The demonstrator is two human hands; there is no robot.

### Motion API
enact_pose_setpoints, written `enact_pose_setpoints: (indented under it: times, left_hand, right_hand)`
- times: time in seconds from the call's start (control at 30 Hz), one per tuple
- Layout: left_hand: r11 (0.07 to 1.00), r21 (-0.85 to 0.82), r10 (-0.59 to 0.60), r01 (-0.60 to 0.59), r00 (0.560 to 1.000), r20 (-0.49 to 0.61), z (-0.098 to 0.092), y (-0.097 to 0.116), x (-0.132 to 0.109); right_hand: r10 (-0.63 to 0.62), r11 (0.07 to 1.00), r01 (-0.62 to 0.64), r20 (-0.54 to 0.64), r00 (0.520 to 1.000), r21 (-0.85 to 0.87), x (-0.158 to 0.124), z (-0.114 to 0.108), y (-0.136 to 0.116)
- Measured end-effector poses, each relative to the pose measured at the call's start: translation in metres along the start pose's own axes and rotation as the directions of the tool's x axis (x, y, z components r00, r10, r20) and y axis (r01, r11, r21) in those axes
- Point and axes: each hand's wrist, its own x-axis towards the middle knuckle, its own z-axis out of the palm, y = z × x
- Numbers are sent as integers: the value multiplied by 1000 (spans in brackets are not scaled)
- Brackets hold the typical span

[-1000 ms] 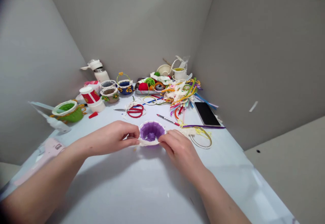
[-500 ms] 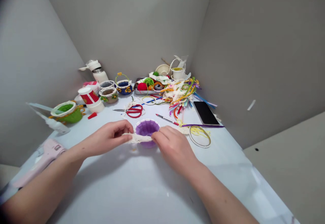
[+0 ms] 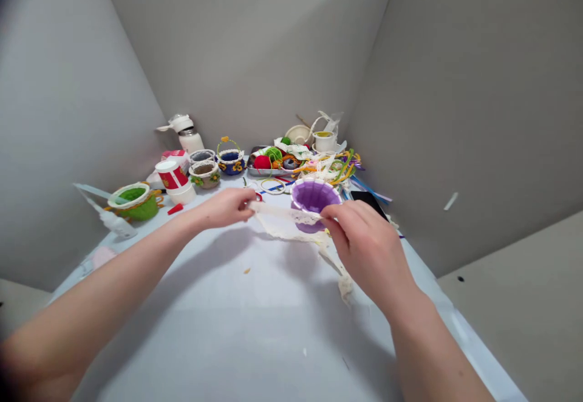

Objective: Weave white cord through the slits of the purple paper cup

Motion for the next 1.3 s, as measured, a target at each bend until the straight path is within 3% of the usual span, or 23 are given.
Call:
enact_pose_setpoints:
  times: [0.03,0.07,0.13,0.17,0.2,0.27,0.37,0.47,0.6,0.7,0.77,0.83,0.9,0.93,1.0,1.13,1.17,1.23,1.3]
  left_hand:
    - [995,81,-42,53,989,-142,-9,3,3]
    - [979,165,-62,119,947,-315,-19,6,4]
    - [922,296,-25,248,803,-595,-38,17,-4]
    - [886,351,-6,304,764,-645,-46,24,-12]
    - [844,401,-4,356,753,-659,-53,30,-21]
    - [754,500,-41,427,789,-613,-60,42,-42]
    - [617,641,-195,457,878,-438,-57,47,-69]
    - [576,687,-387,443,888,-248,-38,30,-79]
    - [645,566,-586,513,808,-63,-6,-13,-72]
    - [726,466,-616,505,779,116,-3,-35,-66]
    - [830,351,-540,434,783,308,-12,-38,-64]
    - [940,156,-341,303,849,403,-20,-32,-59]
    - [977,10,-203,211,926,319,-18,-22,-50]
    - [978,-12,-199,209,945,260,-11,-17,-44]
    - [966,35,-258,256,945,202,12,-10,-32]
    - [989,83,-136,120,966,221,53,-13,-23]
    - [986,115,-147,125,967,209,54,-17,-24]
    - [938,250,-260,240,964,52,45,-26,-28]
    - [834,379,-389,401,914,-112,26,-29,-33]
  right_hand:
    - [13,1000,-13,-11,1000,-2,1,0,-1]
    - [23,1000,-23,-14,1000,8,2,1,-2]
    - [34,998,-34,1,999,59,4,5,-8]
    - [35,995,-37,19,999,91,5,9,-12]
    - [33,992,-38,42,999,124,4,13,-16]
    - [15,983,-33,102,995,179,3,22,-24]
    - [-28,976,-17,200,979,219,-3,35,-34]
    - [-65,973,0,275,959,231,-10,41,-40]
    - [-75,973,-8,349,934,233,-17,37,-41]
    - [-67,973,-24,378,923,231,-20,34,-41]
    - [-73,969,-27,388,919,244,-22,34,-41]
    - [-87,965,-24,401,912,263,-23,35,-42]
    - [-102,961,-18,410,907,277,-25,36,-44]
    - [-108,960,-13,412,905,281,-25,37,-45]
    - [-114,959,-7,410,905,284,-26,38,-46]
    - [-112,954,-10,388,915,299,-27,42,-46]
    - [-108,953,-16,387,916,304,-27,43,-45]
    - [-94,950,-35,392,915,310,-25,45,-45]
    - [-75,947,-60,399,914,316,-24,47,-44]
